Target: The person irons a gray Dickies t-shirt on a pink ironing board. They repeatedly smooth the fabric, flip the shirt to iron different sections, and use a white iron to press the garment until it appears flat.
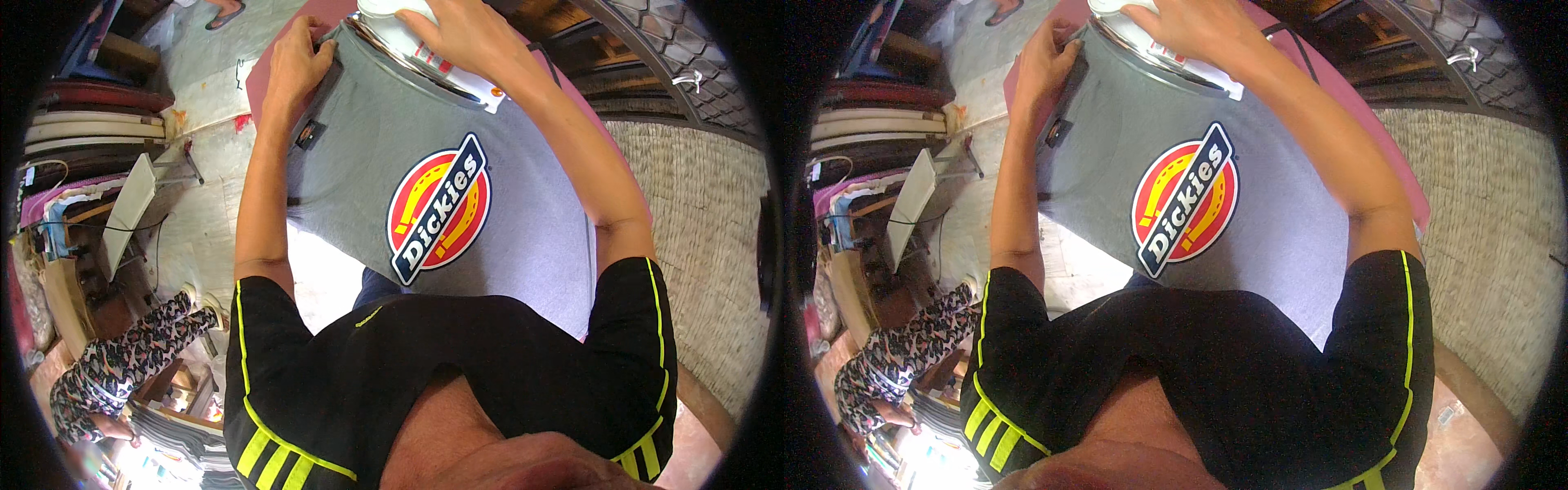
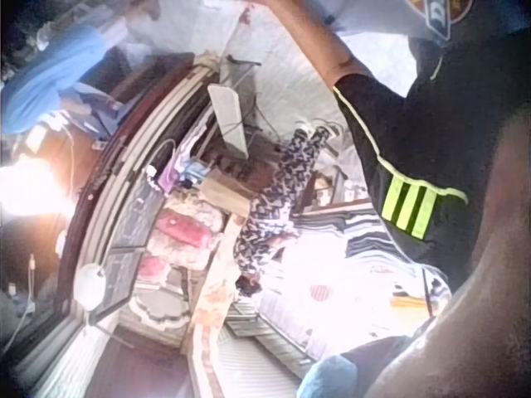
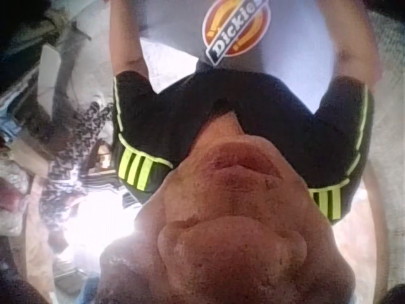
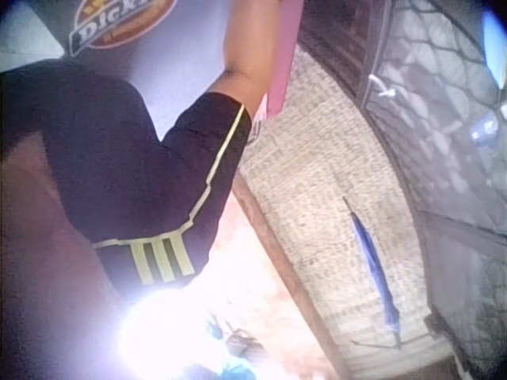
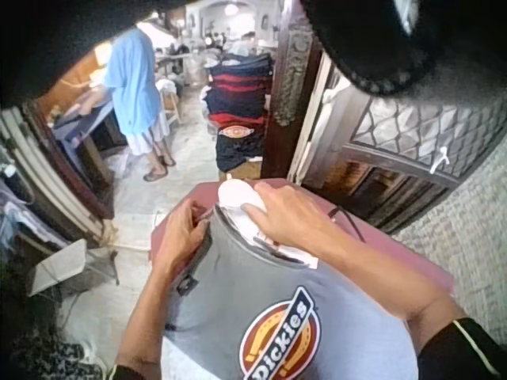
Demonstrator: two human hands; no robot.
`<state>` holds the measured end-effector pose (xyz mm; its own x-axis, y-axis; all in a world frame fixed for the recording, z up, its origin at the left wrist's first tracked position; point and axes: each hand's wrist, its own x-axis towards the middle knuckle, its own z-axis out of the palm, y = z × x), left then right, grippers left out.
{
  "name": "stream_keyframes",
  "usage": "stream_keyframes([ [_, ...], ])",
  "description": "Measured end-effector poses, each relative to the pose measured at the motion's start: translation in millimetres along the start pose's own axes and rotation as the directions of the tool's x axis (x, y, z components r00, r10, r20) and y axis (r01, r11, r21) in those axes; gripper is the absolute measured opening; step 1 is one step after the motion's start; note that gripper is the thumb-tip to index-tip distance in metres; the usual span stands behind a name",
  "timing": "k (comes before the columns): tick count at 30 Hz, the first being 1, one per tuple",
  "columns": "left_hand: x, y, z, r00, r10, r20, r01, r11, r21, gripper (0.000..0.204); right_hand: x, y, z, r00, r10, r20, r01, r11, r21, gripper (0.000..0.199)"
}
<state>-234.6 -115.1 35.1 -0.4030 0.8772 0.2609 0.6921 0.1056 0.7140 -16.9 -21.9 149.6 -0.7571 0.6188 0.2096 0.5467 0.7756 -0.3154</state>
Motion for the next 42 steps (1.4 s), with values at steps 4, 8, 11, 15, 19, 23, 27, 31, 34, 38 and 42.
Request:
stream_keyframes([
  [4, -9.9, -9.1, 7.2, 0.979, 0.027, -0.204, -0.032, 0.999, -0.017, 0.032, 20.6, -7.5, 14.8, 0.997, -0.075, -0.018, 0.074, 0.997, -0.027, 0.043],
  [8, -12.5, -9.5, 10.1, 0.961, 0.0, -0.277, -0.02, 0.998, -0.067, 0.021, 39.1, -12.0, 26.4, 0.995, -0.084, -0.052, 0.083, 0.996, -0.018, 0.045],
  [11, -16.1, -8.8, 11.6, 0.954, -0.019, -0.299, -0.01, 0.996, -0.094, 0.02, 39.6, -10.3, 30.3, 0.996, -0.079, -0.039, 0.078, 0.997, -0.018, 0.045],
  [15, -22.9, -14.3, 7.9, 0.943, -0.014, -0.334, -0.011, 0.997, -0.073, 0.018, 30.2, -13.6, 29.3, 0.999, -0.043, -0.006, 0.042, 0.999, -0.032, 0.045],
  [19, -12.6, -15.2, 23.4, 0.925, 0.146, -0.351, -0.145, 0.989, 0.029, 0.023, 49.1, -3.6, 34.4, 0.994, -0.097, -0.058, 0.092, 0.992, -0.087, 0.046],
  [23, -16.3, -14.1, 19.8, 0.927, 0.068, -0.368, -0.066, 0.998, 0.018, 0.019, 65.6, -6.2, 48.4, 0.985, -0.166, -0.045, 0.163, 0.985, -0.057, 0.047],
  [27, -21.8, -12.5, 12.0, 0.928, -0.008, -0.372, -0.008, 0.999, -0.042, 0.017, 46.2, -14.4, 37.8, 0.991, -0.132, -0.028, 0.131, 0.991, -0.023, 0.047],
  [31, -18.5, -14.5, 16.0, 0.921, 0.054, -0.386, -0.072, 0.997, -0.034, 0.017, 60.6, -7.1, 45.6, 0.985, -0.168, -0.043, 0.168, 0.986, -0.001, 0.047],
  [34, -15.6, -12.7, 19.0, 0.927, 0.021, -0.374, -0.055, 0.995, -0.082, 0.016, 67.0, -10.5, 45.7, 0.984, -0.167, -0.055, 0.166, 0.986, -0.022, 0.046],
  [38, -14.0, -7.3, 18.8, 0.938, -0.008, -0.347, -0.036, 0.992, -0.122, 0.015, 48.2, -0.3, 32.3, 0.986, -0.167, -0.019, 0.166, 0.985, -0.041, 0.044],
  [42, -21.5, -6.5, 6.7, 0.93, 0.03, -0.366, -0.072, 0.992, -0.101, 0.014, 17.9, -5.2, 12.0, 0.986, -0.164, 0.023, 0.165, 0.986, -0.021, 0.041],
])
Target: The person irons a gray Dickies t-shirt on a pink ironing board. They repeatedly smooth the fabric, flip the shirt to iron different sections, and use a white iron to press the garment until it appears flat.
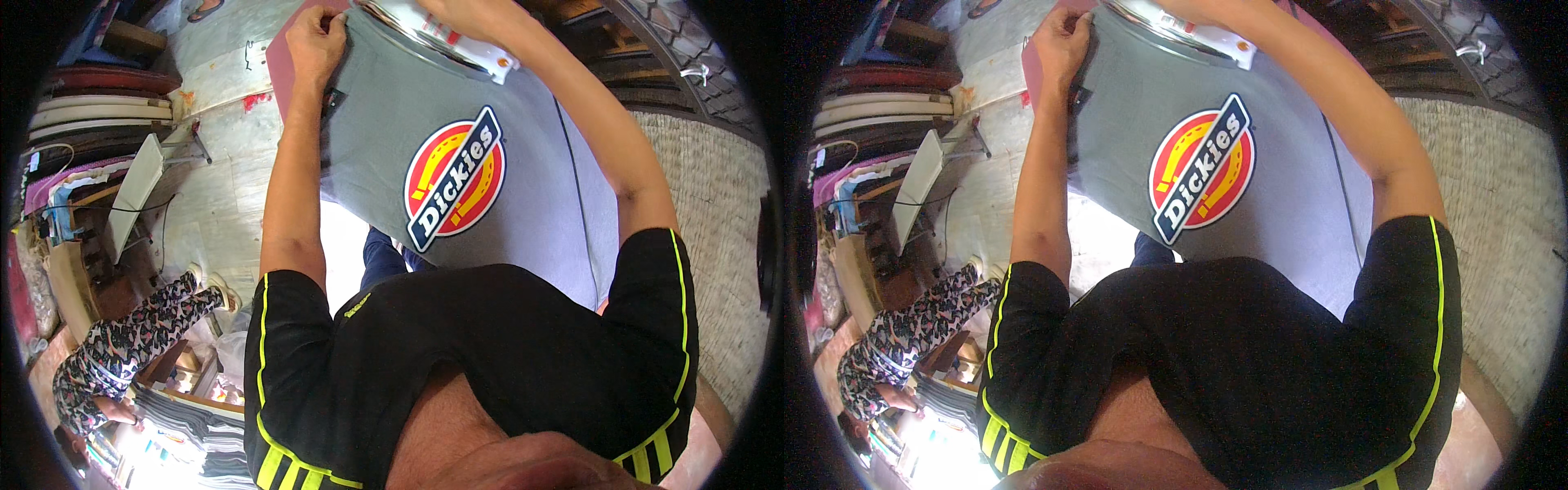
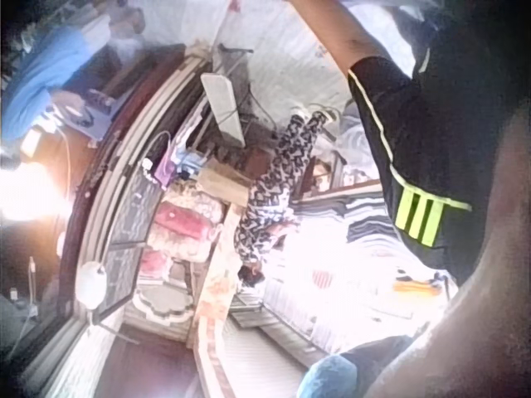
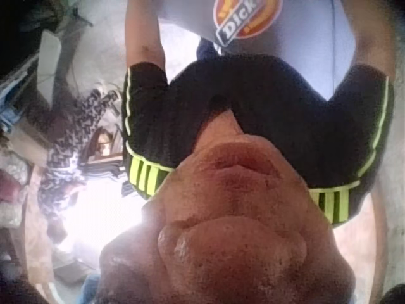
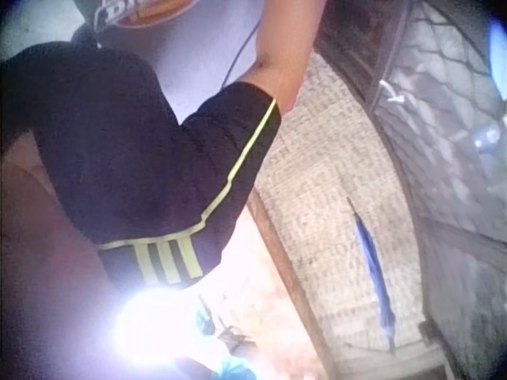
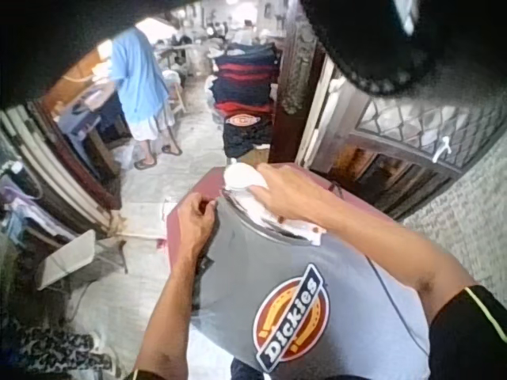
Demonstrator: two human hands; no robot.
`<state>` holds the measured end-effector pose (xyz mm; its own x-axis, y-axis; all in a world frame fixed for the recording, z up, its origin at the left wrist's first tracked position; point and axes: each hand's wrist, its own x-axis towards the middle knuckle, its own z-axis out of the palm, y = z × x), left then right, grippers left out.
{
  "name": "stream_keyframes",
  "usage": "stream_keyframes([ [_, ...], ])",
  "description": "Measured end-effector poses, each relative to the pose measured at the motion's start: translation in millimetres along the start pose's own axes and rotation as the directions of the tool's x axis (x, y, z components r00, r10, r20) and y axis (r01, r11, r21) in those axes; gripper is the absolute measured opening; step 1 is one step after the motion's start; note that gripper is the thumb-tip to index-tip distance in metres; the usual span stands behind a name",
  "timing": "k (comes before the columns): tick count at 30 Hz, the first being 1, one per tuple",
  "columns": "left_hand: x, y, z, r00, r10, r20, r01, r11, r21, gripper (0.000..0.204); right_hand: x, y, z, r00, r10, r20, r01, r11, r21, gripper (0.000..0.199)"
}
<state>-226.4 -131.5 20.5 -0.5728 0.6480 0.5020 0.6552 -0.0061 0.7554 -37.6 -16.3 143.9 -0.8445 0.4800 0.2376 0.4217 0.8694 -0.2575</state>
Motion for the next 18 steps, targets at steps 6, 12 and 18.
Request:
stream_keyframes([
  [6, 3.6, -18.7, 11.0, 0.979, -0.091, 0.18, 0.07, 0.99, 0.121, 0.029, -6.4, -2.4, -4.4, 0.998, 0.071, 0.002, -0.071, 0.997, -0.015, 0.036],
  [12, 4.9, -17.7, 13.5, 1.0, 0.009, 0.025, -0.009, 1.0, -0.007, 0.017, -7.5, -7.3, -12.4, 0.974, 0.198, 0.109, -0.198, 0.98, -0.014, 0.033],
  [18, 21.3, -16.0, 2.1, 0.986, -0.065, 0.155, 0.064, 0.998, 0.01, 0.021, -4.5, 15.2, -15.7, 0.998, 0.029, 0.05, -0.035, 0.993, 0.113, 0.033],
])
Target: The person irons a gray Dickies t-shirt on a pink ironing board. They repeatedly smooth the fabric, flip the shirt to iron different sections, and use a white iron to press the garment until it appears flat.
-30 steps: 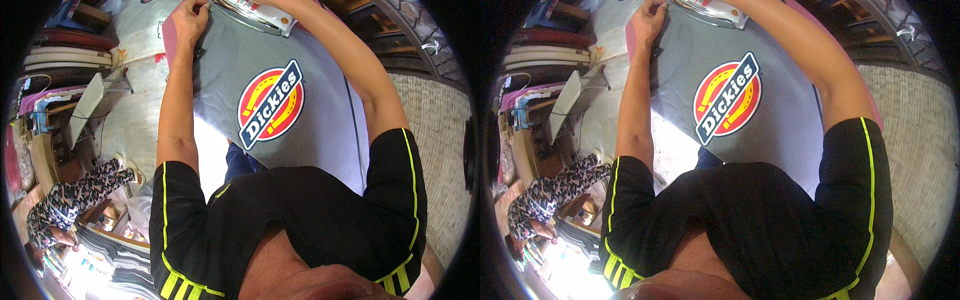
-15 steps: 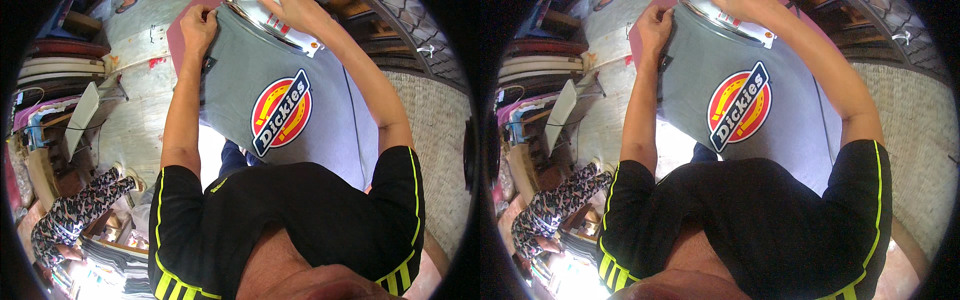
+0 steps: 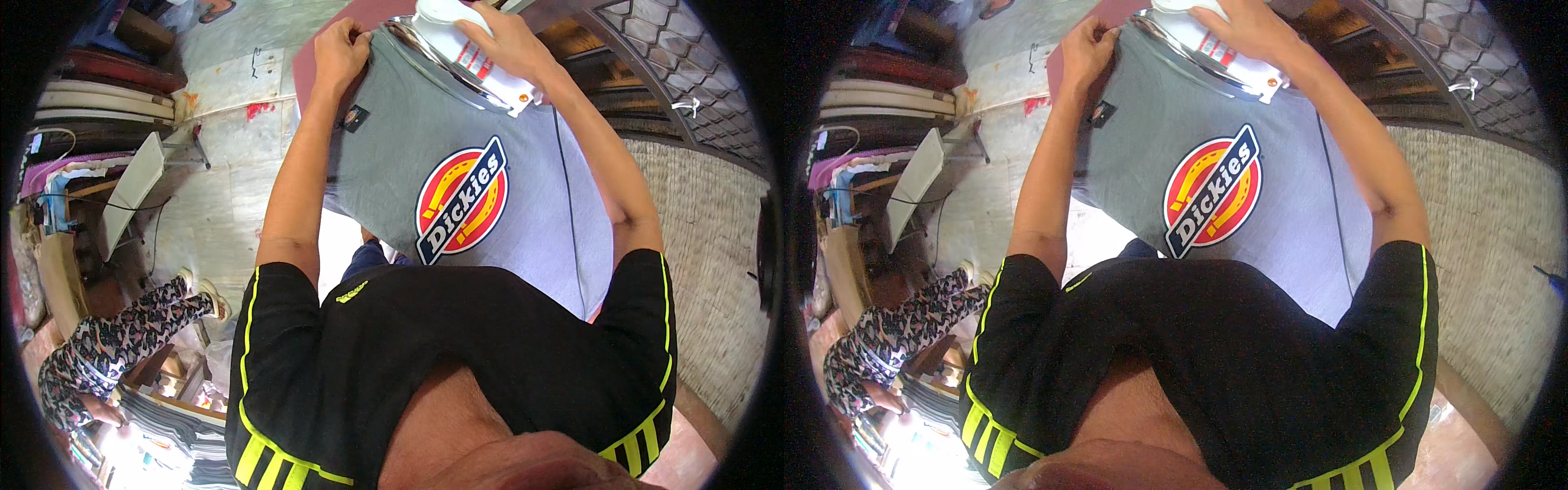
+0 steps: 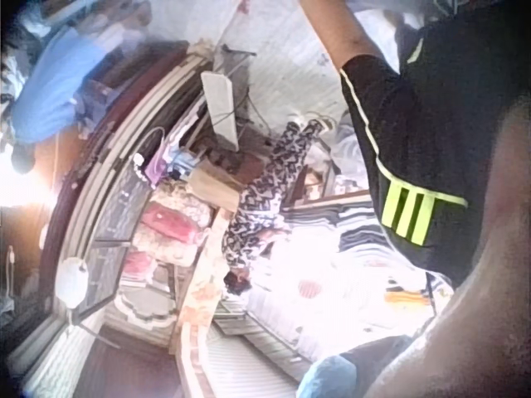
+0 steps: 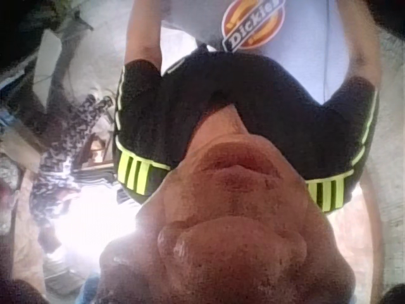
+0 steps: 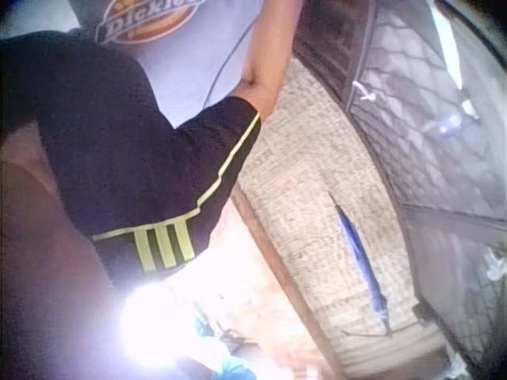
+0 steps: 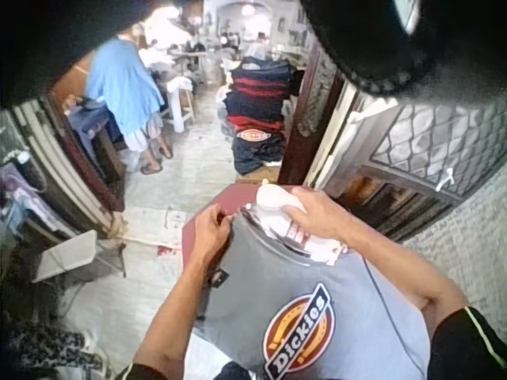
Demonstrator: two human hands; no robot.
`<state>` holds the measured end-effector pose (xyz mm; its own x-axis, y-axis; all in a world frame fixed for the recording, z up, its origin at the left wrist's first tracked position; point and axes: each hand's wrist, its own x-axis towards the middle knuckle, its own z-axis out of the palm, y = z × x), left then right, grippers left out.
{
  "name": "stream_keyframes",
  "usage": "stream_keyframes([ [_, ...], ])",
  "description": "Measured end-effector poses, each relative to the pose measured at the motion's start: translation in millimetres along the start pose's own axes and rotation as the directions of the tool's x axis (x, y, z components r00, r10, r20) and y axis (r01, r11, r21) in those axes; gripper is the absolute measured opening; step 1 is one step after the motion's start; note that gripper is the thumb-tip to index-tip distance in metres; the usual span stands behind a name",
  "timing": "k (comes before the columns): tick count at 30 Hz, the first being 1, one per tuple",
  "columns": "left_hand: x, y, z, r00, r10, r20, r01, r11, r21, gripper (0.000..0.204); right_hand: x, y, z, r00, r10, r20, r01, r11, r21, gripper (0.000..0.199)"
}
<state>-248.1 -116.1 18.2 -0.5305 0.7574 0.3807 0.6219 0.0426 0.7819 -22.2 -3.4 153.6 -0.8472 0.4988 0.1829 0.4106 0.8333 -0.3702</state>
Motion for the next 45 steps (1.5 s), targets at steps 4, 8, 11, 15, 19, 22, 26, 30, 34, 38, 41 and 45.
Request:
stream_keyframes([
  [4, 1.5, 12.3, -8.2, 0.991, -0.122, 0.059, 0.125, 0.991, -0.056, 0.014, -7.8, 1.0, -8.8, 0.997, 0.032, 0.071, -0.032, 0.999, -0.014, 0.034],
  [8, -3.7, 3.9, 2.3, 1.0, -0.013, -0.004, 0.013, 0.999, -0.048, 0.013, 10.6, -0.8, 5.3, 0.992, 0.128, 0.015, -0.126, 0.988, -0.087, 0.041],
  [11, -10.7, -1.5, -0.9, 0.995, 0.059, -0.08, -0.058, 0.998, 0.011, 0.014, 30.2, -25.9, 7.5, 0.977, 0.21, 0.019, -0.211, 0.969, 0.129, 0.046],
  [15, -6.7, 5.5, 5.4, 0.997, 0.067, -0.026, -0.067, 0.998, -0.004, 0.02, 46.6, -3.9, 10.6, 0.986, 0.163, 0.037, -0.166, 0.982, 0.088, 0.038],
  [19, -3.5, 0.9, 4.7, 0.989, 0.14, -0.042, -0.14, 0.99, 0.015, 0.017, 14.3, -4.2, -23.0, 0.968, 0.229, 0.099, -0.246, 0.946, 0.212, 0.038],
  [22, -4.1, 3.9, -11.2, 0.991, 0.129, 0.037, -0.133, 0.984, 0.118, 0.02, -29.6, 38.8, -45.0, 0.965, 0.255, 0.055, -0.256, 0.967, 0.004, 0.041],
  [26, -25.3, 54.9, 8.3, 0.885, 0.461, -0.067, -0.4, 0.826, 0.398, 0.036, -128.2, 24.9, -120.5, 0.822, 0.569, 0.021, -0.569, 0.822, 0.034, 0.036],
  [30, -57.6, 93.3, 60.1, 0.873, 0.476, 0.11, -0.485, 0.821, 0.301, 0.053, -236.1, 89.9, -206.2, 0.858, 0.514, -0.009, -0.498, 0.827, -0.26, 0.043],
  [34, -68.9, 63.6, 90.8, 0.928, 0.337, 0.159, -0.362, 0.716, 0.597, 0.077, -282.1, 94.5, -232.2, 0.875, 0.478, -0.071, -0.475, 0.824, -0.309, 0.047],
  [38, -60.3, 60.6, 95.3, 0.956, 0.279, 0.096, -0.284, 0.783, 0.554, 0.088, -302.4, 57.6, -221.1, 0.833, 0.548, -0.079, -0.548, 0.795, -0.26, 0.045],
  [41, -59.8, 54.4, 93.7, 0.963, 0.245, 0.11, -0.262, 0.77, 0.582, 0.092, -275.3, 36.3, -153.3, 0.802, 0.579, -0.147, -0.594, 0.798, -0.101, 0.027],
  [45, -57.6, 43.3, 98.0, 0.956, 0.267, 0.119, -0.279, 0.715, 0.641, 0.092, -249.2, 45.6, -87.5, 0.925, 0.368, -0.099, -0.37, 0.929, -0.001, 0.033],
])
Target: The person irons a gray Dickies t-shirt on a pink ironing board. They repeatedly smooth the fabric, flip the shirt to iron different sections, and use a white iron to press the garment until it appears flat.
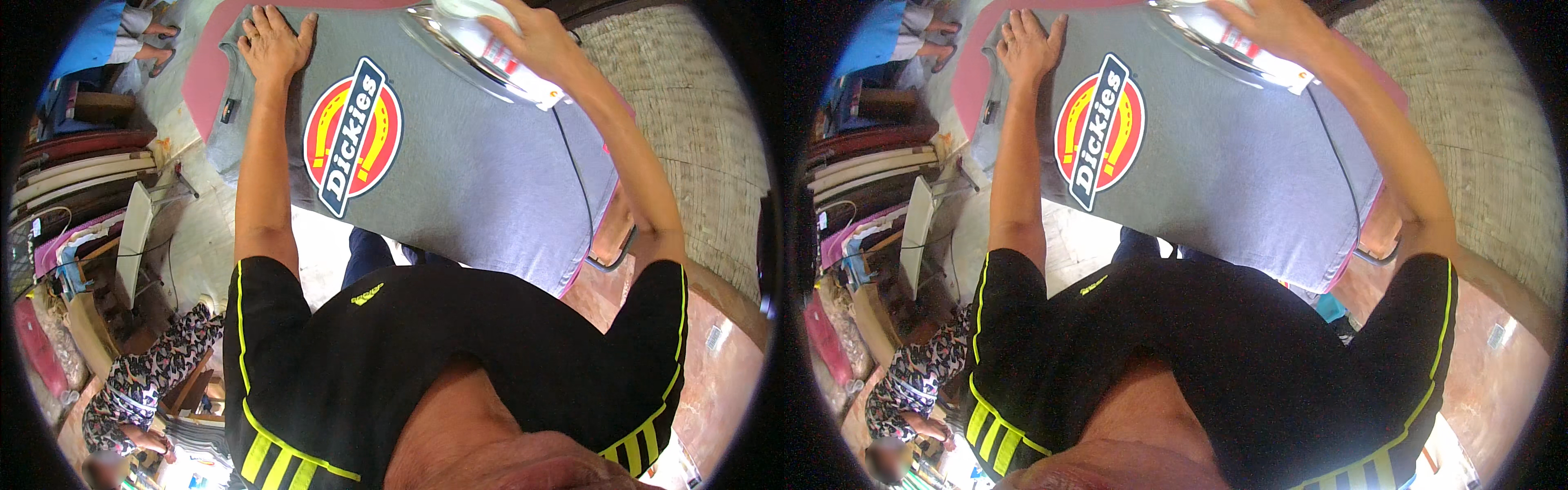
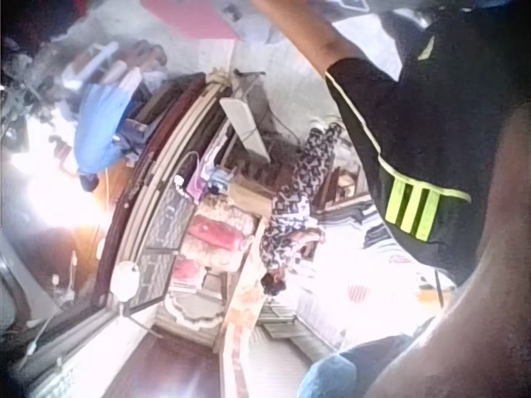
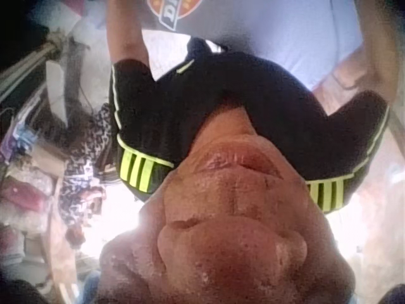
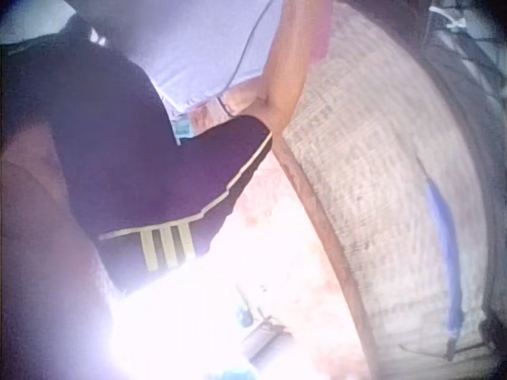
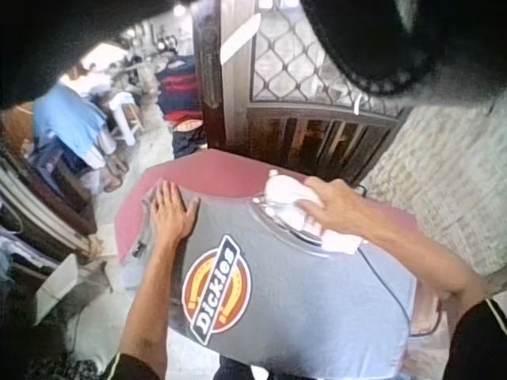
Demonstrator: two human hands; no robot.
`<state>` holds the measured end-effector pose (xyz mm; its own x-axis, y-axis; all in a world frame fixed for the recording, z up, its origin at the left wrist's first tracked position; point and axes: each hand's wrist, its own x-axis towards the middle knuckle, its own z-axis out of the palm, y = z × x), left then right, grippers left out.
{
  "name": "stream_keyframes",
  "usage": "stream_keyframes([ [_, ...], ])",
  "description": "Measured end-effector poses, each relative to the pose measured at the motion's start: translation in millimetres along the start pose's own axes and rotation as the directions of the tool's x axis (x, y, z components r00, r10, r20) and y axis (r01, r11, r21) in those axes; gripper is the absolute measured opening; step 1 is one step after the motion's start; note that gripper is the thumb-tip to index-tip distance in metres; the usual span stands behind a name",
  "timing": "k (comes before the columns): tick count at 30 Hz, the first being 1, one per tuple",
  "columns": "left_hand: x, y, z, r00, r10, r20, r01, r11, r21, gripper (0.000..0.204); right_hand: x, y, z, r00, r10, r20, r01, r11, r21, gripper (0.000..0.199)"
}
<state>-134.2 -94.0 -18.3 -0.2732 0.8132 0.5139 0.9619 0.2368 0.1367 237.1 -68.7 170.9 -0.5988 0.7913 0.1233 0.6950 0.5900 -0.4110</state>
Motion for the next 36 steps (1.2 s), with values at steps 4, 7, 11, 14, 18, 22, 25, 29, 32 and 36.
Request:
stream_keyframes([
  [4, -7.9, 22.3, -22.0, 0.986, -0.008, -0.165, 0.04, 0.98, 0.196, 0.064, 38.5, -22.6, 23.2, 0.995, -0.091, 0.041, 0.093, 0.995, -0.028, 0.037],
  [7, 5.4, 33.0, -38.6, 0.951, -0.14, 0.274, 0.133, 0.99, 0.042, 0.088, 50.1, -37.4, 27.8, 0.995, -0.065, 0.077, 0.066, 0.998, -0.012, 0.038],
  [11, 0.2, 5.6, -7.3, 0.999, 0.012, 0.038, -0.008, 0.995, -0.099, 0.094, 43.0, -23.7, 38.5, 0.995, -0.099, 0.012, 0.1, 0.991, -0.088, 0.037],
  [14, 0.8, 6.2, -11.7, 0.997, -0.002, 0.077, 0.01, 0.995, -0.104, 0.094, 4.0, -19.8, 25.2, 0.998, -0.06, -0.017, 0.059, 0.997, -0.045, 0.037],
  [18, 3.6, 15.0, -15.9, 0.992, -0.036, 0.122, 0.046, 0.996, -0.077, 0.092, -60.4, 2.9, 23.4, 0.975, 0.22, -0.024, -0.221, 0.973, -0.064, 0.037],
  [22, 3.9, 13.4, -16.6, 0.99, -0.048, 0.134, 0.055, 0.997, -0.047, 0.09, -72.2, -6.7, 27.0, 0.943, 0.286, -0.171, -0.292, 0.956, -0.011, 0.038],
  [25, 3.2, 19.5, -16.4, 0.993, -0.028, 0.112, 0.04, 0.994, -0.1, 0.087, -47.7, -14.3, 28.9, 0.936, 0.25, -0.248, -0.268, 0.963, -0.04, 0.04],
  [29, -6.3, 26.6, -42.9, 0.997, 0.067, 0.037, -0.059, 0.981, -0.183, 0.084, -4.5, -7.0, 36.5, 0.908, 0.309, -0.282, -0.328, 0.945, -0.02, 0.044],
  [32, -43.7, 67.2, -82.0, 0.966, 0.257, 0.034, -0.236, 0.925, -0.297, 0.077, 8.1, 1.8, 28.1, 0.918, 0.285, -0.276, -0.311, 0.949, -0.053, 0.046],
  [36, -116.1, 121.3, -108.7, 0.893, 0.432, 0.122, -0.346, 0.836, -0.426, 0.073, -2.6, 28.9, 34.1, 0.933, 0.25, -0.261, -0.28, 0.956, -0.087, 0.049],
])
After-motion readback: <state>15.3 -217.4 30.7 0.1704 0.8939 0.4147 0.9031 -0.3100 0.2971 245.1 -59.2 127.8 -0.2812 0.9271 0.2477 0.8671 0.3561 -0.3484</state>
